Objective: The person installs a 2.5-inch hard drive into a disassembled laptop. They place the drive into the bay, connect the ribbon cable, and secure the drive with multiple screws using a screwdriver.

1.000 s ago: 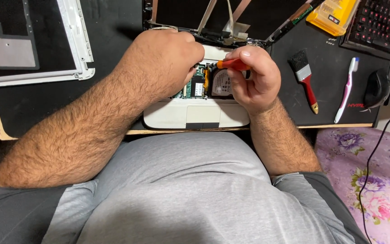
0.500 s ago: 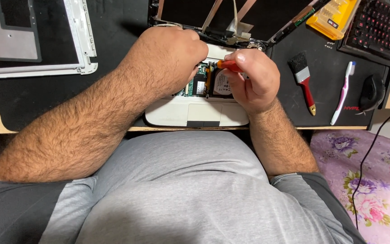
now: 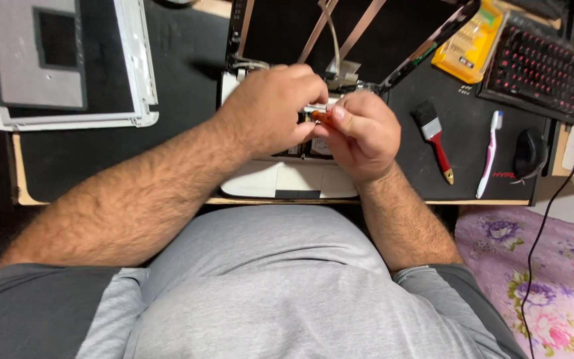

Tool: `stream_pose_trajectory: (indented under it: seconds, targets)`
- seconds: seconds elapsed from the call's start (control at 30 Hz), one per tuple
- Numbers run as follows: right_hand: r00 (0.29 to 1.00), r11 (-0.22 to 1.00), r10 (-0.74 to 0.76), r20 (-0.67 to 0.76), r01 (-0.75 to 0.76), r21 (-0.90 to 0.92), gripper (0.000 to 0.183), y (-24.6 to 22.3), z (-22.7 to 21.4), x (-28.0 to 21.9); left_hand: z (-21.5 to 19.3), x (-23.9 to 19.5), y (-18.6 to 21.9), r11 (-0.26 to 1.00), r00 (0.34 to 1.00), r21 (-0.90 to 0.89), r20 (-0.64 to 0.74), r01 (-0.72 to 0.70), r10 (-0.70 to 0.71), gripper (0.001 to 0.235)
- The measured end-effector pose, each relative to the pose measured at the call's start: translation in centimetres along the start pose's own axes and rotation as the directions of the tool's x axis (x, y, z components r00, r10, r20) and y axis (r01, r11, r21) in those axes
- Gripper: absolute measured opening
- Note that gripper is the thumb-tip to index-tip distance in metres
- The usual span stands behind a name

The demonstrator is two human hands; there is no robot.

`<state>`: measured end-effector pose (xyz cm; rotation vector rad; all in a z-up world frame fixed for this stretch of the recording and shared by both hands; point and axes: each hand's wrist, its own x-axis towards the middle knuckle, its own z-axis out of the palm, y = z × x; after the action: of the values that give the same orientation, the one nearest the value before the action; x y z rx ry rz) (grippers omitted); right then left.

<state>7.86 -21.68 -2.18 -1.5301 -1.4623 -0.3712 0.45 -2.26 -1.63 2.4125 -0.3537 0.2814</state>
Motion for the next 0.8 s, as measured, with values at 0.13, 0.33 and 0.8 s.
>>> stream_pose_trajectory:
  seconds: [0.13, 0.33, 0.8]
  targets:
    - [0.992, 0.994, -0.096, -0.086, 0.091, -0.063, 0.024, 0.7, 0.2, 0.2, 0.3, 0.0, 0.2, 0.988, 0.998, -0.147, -0.04, -0.043, 0.038, 0.019]
    - [0.994, 0.995, -0.075, -0.08, 0.08, 0.056, 0.02, 0.1, 0.2, 1.6, 1.8, 0.3, -1.2, 0.992, 0.998, -0.113, 0.016, -0.057, 0.06, 0.008]
    - [0.998, 0.999, -0.028, 0.053, 0.029, -0.016, 0.022, -0.5, 0.1, 2.2, -1.0, -0.1, -0.9, 0.957, 1.0, -0.289, 0.009, -0.016, 0.019, 0.023]
